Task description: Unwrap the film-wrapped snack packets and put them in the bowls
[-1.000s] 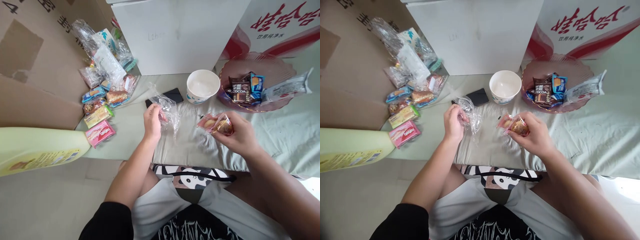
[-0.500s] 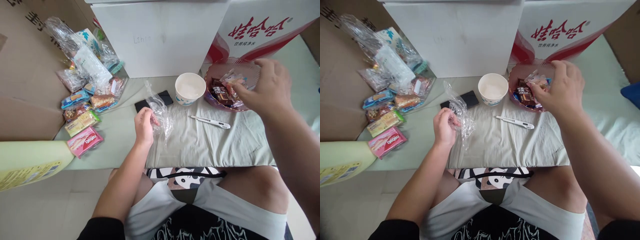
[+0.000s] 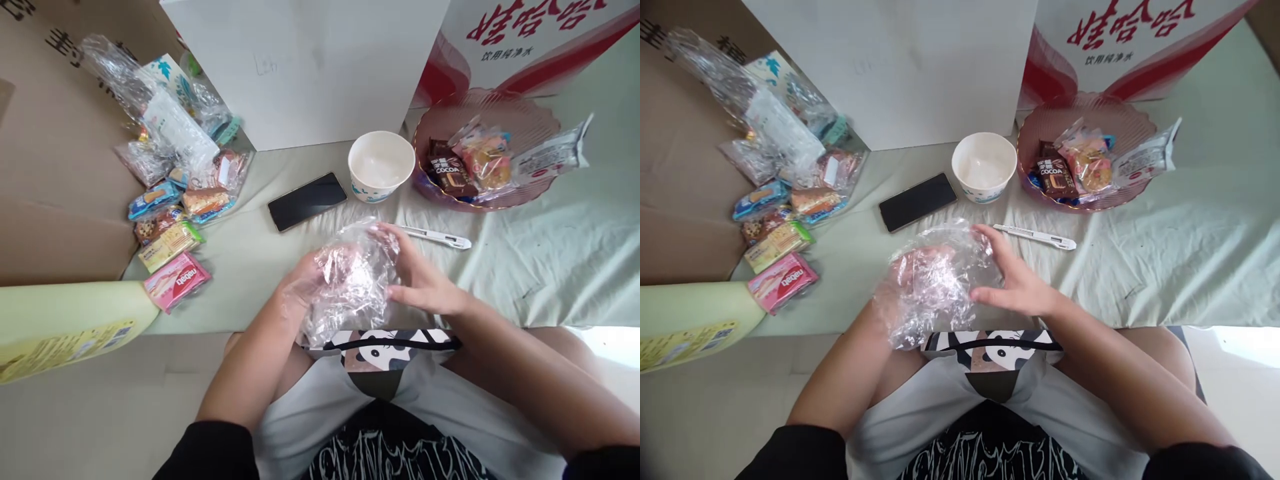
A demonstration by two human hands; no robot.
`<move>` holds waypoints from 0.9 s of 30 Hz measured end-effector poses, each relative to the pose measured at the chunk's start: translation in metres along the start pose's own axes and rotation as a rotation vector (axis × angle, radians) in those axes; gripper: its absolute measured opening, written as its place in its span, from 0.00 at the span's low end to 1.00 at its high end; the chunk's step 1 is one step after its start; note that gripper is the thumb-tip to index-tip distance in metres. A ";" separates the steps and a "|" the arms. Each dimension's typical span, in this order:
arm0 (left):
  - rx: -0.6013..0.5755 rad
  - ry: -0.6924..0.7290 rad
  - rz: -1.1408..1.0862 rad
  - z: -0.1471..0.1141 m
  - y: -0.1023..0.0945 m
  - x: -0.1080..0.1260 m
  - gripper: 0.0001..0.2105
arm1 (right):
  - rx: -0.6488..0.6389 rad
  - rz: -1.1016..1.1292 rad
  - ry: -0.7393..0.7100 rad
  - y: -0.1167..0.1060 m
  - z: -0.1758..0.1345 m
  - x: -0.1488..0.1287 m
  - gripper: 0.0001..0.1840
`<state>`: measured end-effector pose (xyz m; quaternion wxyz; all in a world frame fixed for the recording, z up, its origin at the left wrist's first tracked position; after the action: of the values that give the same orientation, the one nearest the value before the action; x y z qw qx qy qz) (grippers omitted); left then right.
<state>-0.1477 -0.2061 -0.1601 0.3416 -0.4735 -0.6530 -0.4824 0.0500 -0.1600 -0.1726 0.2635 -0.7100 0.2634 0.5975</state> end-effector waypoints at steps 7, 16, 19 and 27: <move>-0.399 -0.095 -0.122 0.010 0.005 0.001 0.30 | 0.063 0.443 0.223 0.013 -0.002 0.009 0.18; 0.101 0.032 0.241 0.022 -0.021 0.012 0.16 | 0.739 0.163 -0.124 -0.030 -0.001 0.012 0.14; 0.202 0.058 0.297 0.031 -0.027 0.010 0.14 | 0.693 0.312 -0.220 -0.039 -0.006 0.003 0.15; 0.574 0.884 0.730 0.012 -0.042 0.016 0.16 | 0.773 0.195 -0.093 -0.055 -0.004 0.008 0.10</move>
<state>-0.1929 -0.1932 -0.1622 0.8342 -0.3116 -0.3503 -0.2905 0.0921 -0.1235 -0.1764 0.4647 -0.5025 0.5229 0.5080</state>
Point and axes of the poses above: each hand's wrist, its own z-axis towards the middle knuckle, its own y-axis out of the palm, x = y × z, the point moved 2 cm from there along z, towards the middle knuckle, and after that the axes turned 9 degrees about y, right-handed, at the moved point
